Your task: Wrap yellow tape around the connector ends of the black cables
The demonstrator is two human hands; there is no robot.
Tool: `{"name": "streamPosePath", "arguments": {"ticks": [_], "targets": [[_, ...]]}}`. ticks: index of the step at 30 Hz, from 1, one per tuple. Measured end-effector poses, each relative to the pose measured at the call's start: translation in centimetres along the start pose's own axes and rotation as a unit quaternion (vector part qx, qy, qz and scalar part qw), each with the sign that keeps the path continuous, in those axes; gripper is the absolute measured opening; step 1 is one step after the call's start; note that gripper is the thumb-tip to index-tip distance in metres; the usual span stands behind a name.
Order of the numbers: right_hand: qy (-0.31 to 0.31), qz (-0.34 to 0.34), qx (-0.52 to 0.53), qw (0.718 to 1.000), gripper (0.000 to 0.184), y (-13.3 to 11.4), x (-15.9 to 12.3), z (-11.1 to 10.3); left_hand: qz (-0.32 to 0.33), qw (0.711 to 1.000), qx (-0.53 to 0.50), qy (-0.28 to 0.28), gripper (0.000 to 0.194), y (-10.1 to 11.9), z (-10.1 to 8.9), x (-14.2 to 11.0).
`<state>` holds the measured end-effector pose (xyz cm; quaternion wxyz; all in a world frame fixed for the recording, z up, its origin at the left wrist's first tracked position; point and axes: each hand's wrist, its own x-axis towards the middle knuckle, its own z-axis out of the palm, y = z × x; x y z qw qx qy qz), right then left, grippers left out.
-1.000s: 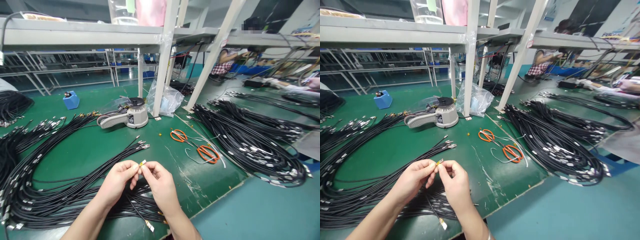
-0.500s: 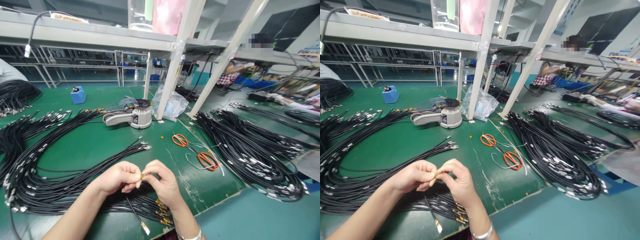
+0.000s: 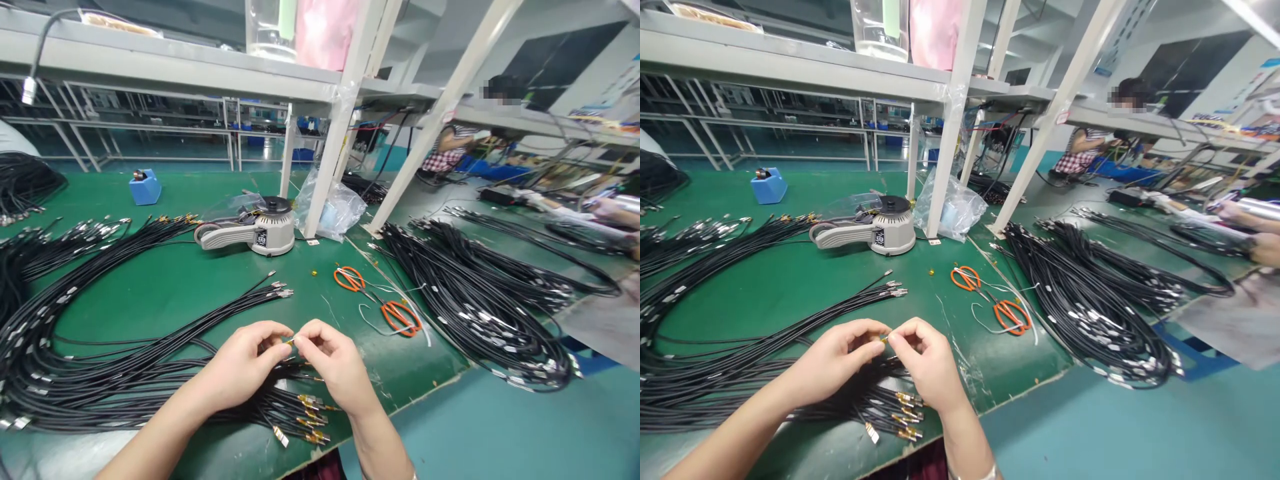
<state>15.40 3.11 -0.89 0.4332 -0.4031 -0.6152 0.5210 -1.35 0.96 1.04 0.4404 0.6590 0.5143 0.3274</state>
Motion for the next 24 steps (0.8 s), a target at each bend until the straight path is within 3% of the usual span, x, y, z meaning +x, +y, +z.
{"name": "streamPosePath", "arguments": {"ticks": [4, 8, 10, 14, 16, 20, 24], "targets": [[0.0, -0.026, -0.021, 0.999, 0.015, 0.6, -0.4, -0.1, 0.027, 0.999, 0.037, -0.004, 0.018, 0.2, 0.3, 0.3], [0.033, -0.075, -0.043, 0.996, 0.014, 1.3, -0.8, -0.1, 0.082, 0.991, 0.103, 0.039, 0.019, -0.4, 1.1, 0.3], [0.041, -0.076, -0.029, 0.996, 0.012, 1.4, -1.1, -0.1, 0.157, 0.969, 0.172, 0.085, 0.02, -1.0, 1.5, 0.0], [0.021, 0.019, 0.059, 0.998, 0.009, 1.6, -1.7, -0.2, 0.301, 0.901, 0.27, 0.156, 0.024, -2.4, 2.4, -0.7], [0.023, 0.046, 0.079, 0.996, 0.01, 1.8, -2.1, -0.2, 0.296, 0.909, 0.248, 0.155, 0.028, -2.9, 2.7, -1.1], [0.045, 0.059, 0.085, 0.994, 0.009, 2.6, -2.5, -0.3, 0.204, 0.953, 0.157, 0.161, 0.043, -3.5, 3.1, -1.4], [0.053, 0.065, 0.096, 0.992, 0.009, 3.0, -2.5, -0.4, 0.206, 0.956, 0.144, 0.152, 0.038, -3.8, 3.2, -1.2]]}}
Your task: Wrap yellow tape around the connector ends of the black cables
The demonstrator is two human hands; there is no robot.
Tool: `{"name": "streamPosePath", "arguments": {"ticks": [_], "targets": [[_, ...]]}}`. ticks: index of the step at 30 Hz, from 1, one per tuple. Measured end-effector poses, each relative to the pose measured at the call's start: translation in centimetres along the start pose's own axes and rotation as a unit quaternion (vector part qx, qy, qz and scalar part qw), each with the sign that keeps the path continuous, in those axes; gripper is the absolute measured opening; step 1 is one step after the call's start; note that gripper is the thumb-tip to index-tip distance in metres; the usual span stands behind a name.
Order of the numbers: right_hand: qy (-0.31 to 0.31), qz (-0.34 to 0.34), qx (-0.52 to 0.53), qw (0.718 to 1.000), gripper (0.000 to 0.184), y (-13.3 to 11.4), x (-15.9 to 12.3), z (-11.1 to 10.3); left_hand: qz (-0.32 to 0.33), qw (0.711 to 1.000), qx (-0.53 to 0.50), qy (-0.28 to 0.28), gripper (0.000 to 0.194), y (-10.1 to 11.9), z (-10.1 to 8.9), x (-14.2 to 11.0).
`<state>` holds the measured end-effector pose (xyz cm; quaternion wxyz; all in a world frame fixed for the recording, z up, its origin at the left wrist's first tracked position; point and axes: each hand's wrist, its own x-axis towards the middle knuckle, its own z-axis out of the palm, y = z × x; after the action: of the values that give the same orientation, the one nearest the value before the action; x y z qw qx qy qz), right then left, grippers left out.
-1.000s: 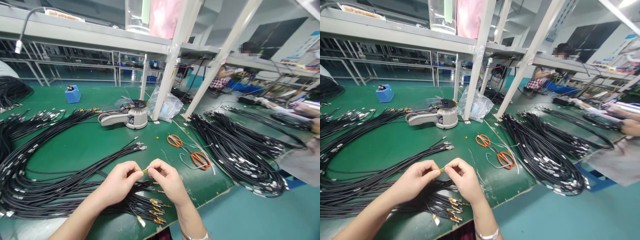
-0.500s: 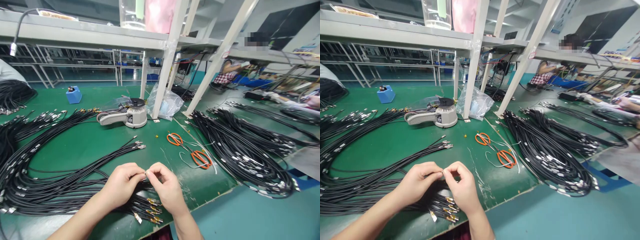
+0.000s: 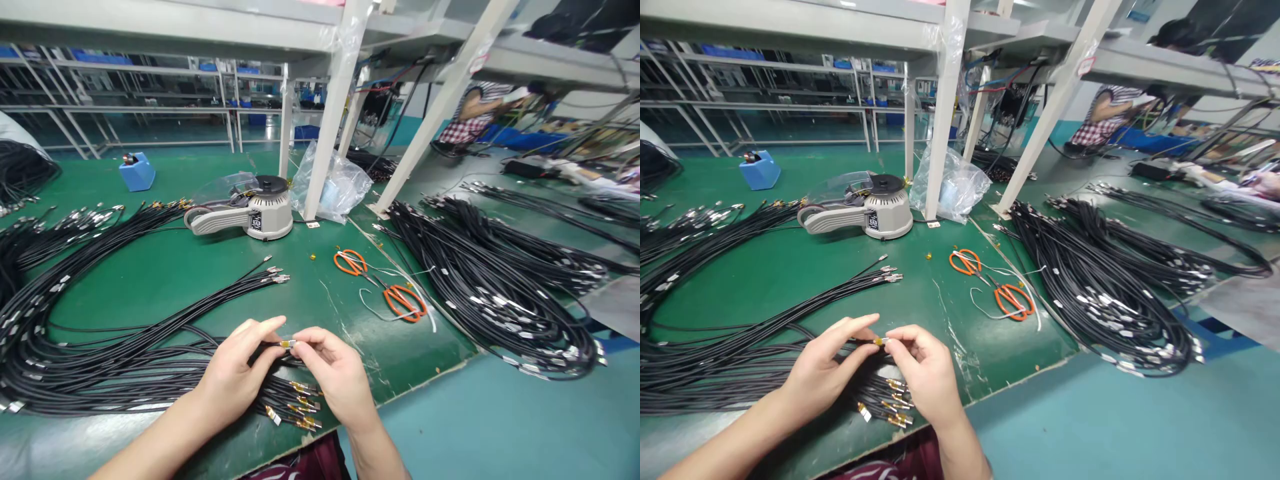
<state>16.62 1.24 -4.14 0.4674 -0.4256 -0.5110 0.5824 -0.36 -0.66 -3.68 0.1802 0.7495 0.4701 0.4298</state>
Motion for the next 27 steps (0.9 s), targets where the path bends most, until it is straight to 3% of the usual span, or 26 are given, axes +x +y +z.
{"name": "streamPosePath", "arguments": {"ticks": [10, 14, 18, 20, 24, 27], "targets": [[0.019, 0.019, 0.007, 1.0, 0.013, 0.0, 0.2, 0.2, 0.109, 0.993, 0.043, 0.017, 0.025, -0.2, 0.3, 0.5], [0.0, -0.03, -0.062, 0.998, 0.011, 0.0, 0.1, 0.2, 0.136, 0.986, 0.082, 0.042, 0.021, 0.0, 0.4, 0.3], [-0.01, -0.161, -0.197, 0.967, 0.007, -0.2, 0.1, 0.0, 0.121, 0.986, 0.114, 0.025, 0.018, 0.2, 0.7, 0.3], [-0.007, -0.189, -0.224, 0.956, 0.01, -0.2, 0.3, 0.0, 0.108, 0.984, 0.144, 0.014, 0.018, 0.4, 0.8, 0.3], [-0.007, -0.175, -0.241, 0.955, 0.01, 0.0, 0.5, -0.1, 0.081, 0.98, 0.183, -0.008, 0.021, 0.7, 0.7, 0.6], [-0.026, -0.14, -0.263, 0.954, 0.015, -0.1, 0.6, -0.8, 0.059, 0.987, 0.134, -0.062, 0.02, 0.2, 0.2, 1.3]]}}
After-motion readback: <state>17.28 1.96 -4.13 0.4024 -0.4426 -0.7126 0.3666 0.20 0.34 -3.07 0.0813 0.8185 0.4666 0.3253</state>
